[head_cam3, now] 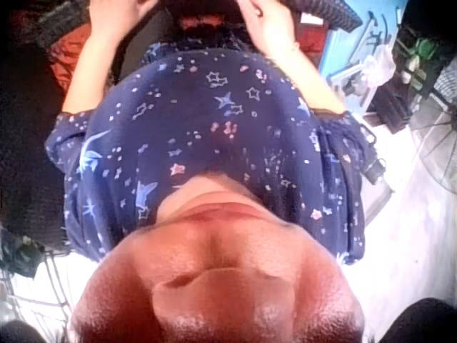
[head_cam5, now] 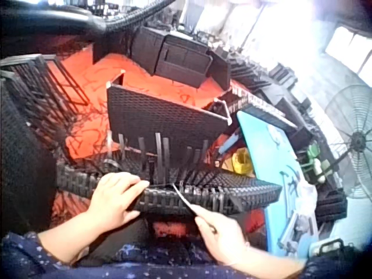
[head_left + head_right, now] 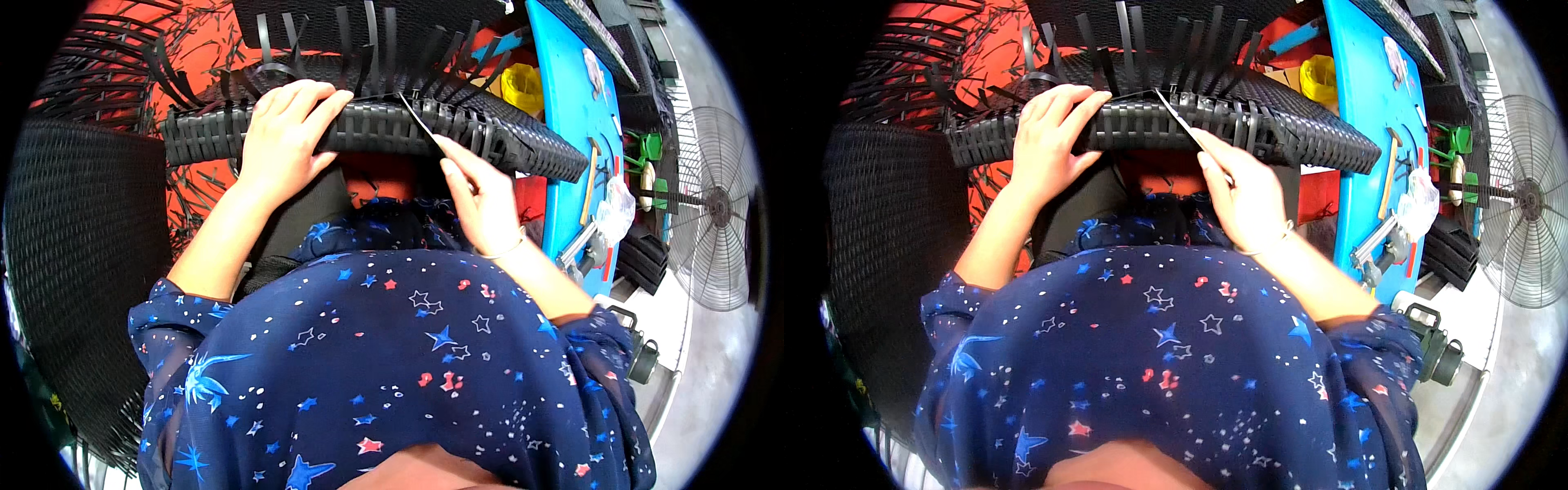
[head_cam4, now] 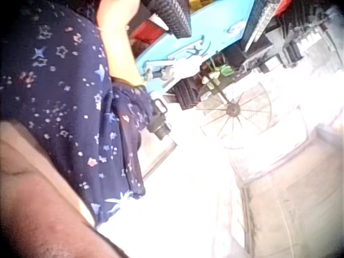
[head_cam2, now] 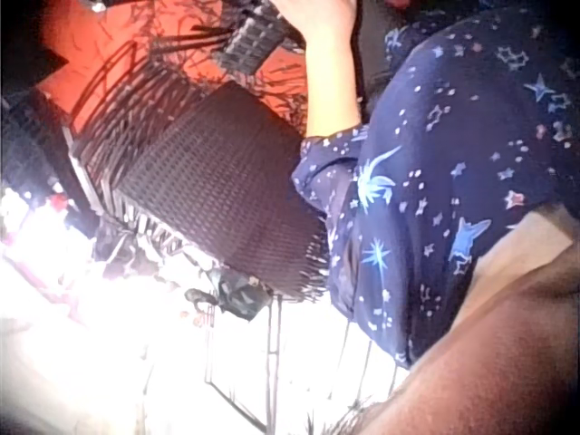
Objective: The person weaves black synthetic strips into the frame of a wicker chair using a metal hook tool to pull the strips through the weave. They then use yellow-handled pliers to trim the excess ends of the strips flush with the chair's frame.
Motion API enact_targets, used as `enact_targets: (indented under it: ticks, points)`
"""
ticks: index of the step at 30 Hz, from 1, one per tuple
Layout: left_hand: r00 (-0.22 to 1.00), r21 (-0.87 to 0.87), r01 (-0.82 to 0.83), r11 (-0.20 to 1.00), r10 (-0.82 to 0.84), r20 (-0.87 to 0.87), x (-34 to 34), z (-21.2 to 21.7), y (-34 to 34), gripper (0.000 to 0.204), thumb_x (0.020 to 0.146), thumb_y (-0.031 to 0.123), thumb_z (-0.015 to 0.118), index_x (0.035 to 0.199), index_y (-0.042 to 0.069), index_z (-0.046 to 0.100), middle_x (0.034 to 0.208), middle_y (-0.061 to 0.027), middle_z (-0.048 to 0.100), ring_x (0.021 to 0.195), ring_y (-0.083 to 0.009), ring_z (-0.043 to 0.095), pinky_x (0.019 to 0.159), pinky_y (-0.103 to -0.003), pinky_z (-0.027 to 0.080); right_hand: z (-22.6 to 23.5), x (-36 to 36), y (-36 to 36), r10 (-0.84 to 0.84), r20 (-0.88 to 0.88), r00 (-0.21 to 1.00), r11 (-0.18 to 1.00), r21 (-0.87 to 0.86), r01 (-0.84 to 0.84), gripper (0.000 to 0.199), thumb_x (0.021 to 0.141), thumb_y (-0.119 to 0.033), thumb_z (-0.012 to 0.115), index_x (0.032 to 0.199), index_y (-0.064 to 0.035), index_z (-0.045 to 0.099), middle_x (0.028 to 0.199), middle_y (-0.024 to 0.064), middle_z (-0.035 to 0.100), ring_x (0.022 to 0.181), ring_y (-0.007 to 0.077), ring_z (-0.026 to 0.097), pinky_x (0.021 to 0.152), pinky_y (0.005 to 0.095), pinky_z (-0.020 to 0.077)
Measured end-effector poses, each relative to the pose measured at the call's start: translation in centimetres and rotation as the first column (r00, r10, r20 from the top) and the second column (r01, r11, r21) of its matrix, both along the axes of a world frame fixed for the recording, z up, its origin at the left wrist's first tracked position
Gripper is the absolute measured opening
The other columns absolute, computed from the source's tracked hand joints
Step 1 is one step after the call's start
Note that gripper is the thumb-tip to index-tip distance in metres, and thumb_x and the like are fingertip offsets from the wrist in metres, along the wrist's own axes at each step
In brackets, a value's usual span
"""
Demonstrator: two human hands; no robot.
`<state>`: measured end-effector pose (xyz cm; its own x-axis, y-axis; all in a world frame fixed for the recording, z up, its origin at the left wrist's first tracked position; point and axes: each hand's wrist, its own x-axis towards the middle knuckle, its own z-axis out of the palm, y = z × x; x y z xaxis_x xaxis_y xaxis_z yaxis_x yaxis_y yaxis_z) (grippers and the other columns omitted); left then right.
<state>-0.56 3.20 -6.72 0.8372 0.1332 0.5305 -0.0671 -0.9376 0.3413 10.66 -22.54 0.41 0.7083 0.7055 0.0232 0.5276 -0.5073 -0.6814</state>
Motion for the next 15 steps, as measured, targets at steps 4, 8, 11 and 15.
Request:
enact_targets:
  ticks: [4, 8, 11, 15]
  points:
    - [0.999, 0.008, -0.032, 0.999, 0.032, -0.009, -0.8, 0.1, -0.1, 0.078, 0.06, 0.014, 0.088, 0.134, 0.016, 0.063, 0.127, -0.005, 0.063, 0.123, -0.0288, 0.059, 0.106, -0.046, 0.045, -2.3, -0.3, -0.2, -0.025, -0.173, 0.985, 0.985, 0.165, 0.053, 0.033, 0.104, -0.013, 0.063, 0.135, -0.0014, 0.067, 0.127, 0.0163, 0.074, 0.118, 0.0223, 0.07, 0.102, 0.0309, 0.0518]
    - [0.998, -0.009, -0.054, 0.998, 0.054, -0.018, -1.1, 0.3, -0.4, 0.079, 0.059, 0.014, 0.088, 0.134, 0.016, 0.063, 0.128, -0.0046, 0.063, 0.124, -0.0291, 0.059, 0.107, -0.046, 0.045, -2.3, -0.5, -0.3, -0.066, -0.333, 0.941, 0.974, 0.182, 0.133, 0.033, 0.105, -0.012, 0.062, 0.137, -0.0017, 0.066, 0.097, 0.0047, 0.072, 0.082, 0.0072, 0.064, 0.073, 0.0216, 0.0509]
    - [0.998, -0.014, -0.053, 0.998, 0.053, -0.022, -1.2, 0.8, -0.5, 0.08, 0.058, 0.014, 0.089, 0.134, 0.016, 0.063, 0.128, -0.0043, 0.062, 0.123, -0.0294, 0.059, 0.106, -0.047, 0.045, -1.4, -1.3, 1.0, -0.234, -0.595, 0.769, 0.901, 0.163, 0.401, 0.036, 0.107, -0.016, 0.059, 0.142, -0.0057, 0.063, 0.08, -0.0011, 0.06, 0.061, 0.0019, 0.046, 0.053, 0.0184, 0.0374]
    - [0.996, -0.015, -0.074, 0.997, 0.073, -0.043, -1.6, 1.2, -0.7, 0.081, 0.056, 0.014, 0.089, 0.133, 0.017, 0.063, 0.128, -0.0038, 0.062, 0.123, -0.0295, 0.058, 0.106, -0.047, 0.045, 0.0, 0.9, 2.0, -0.106, -0.834, 0.541, 0.702, 0.323, 0.635, 0.043, 0.11, -0.024, 0.055, 0.15, -0.0074, 0.053, 0.071, -0.0024, 0.051, 0.05, 0.0015, 0.035, 0.044, 0.0169, 0.0269]
